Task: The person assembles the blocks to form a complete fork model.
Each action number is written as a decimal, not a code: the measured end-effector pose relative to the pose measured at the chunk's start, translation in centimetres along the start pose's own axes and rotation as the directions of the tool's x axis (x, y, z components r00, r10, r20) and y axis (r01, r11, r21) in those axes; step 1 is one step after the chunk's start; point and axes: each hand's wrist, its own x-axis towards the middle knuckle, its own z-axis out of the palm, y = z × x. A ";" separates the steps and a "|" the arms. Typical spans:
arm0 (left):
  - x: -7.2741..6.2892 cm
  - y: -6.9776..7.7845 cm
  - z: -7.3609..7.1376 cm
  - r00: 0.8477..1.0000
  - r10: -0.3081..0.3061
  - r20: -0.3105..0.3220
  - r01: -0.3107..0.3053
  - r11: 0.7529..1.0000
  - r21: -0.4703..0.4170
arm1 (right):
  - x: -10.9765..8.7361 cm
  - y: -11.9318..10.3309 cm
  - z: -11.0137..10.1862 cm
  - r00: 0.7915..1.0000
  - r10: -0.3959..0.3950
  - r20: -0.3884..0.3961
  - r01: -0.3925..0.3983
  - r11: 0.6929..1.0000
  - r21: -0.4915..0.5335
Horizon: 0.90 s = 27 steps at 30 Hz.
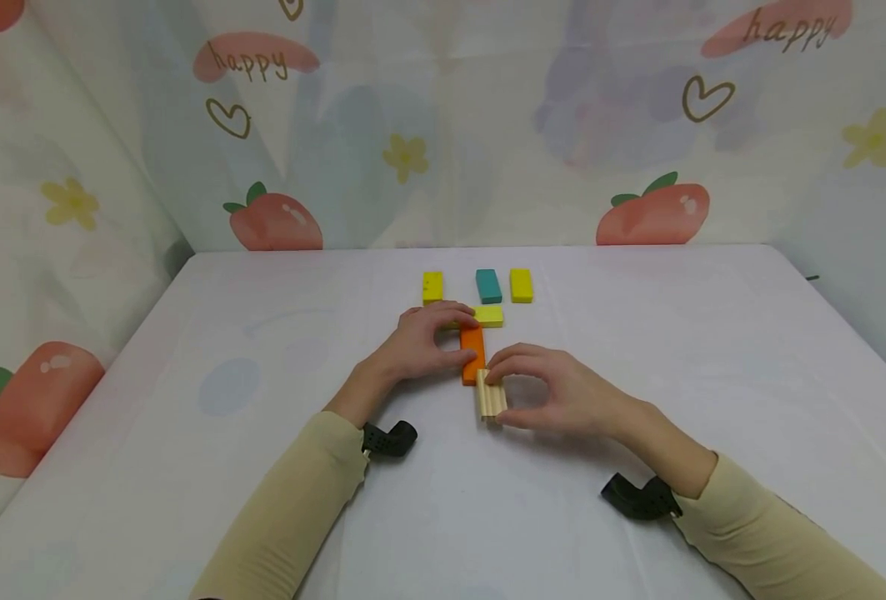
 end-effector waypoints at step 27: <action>-0.2 0.1 -0.2 1.000 0.004 0.013 -0.004 1.000 -0.011 | 0.0 -0.4 1.0 0.991 0.009 0.130 -0.005 1.000 -0.025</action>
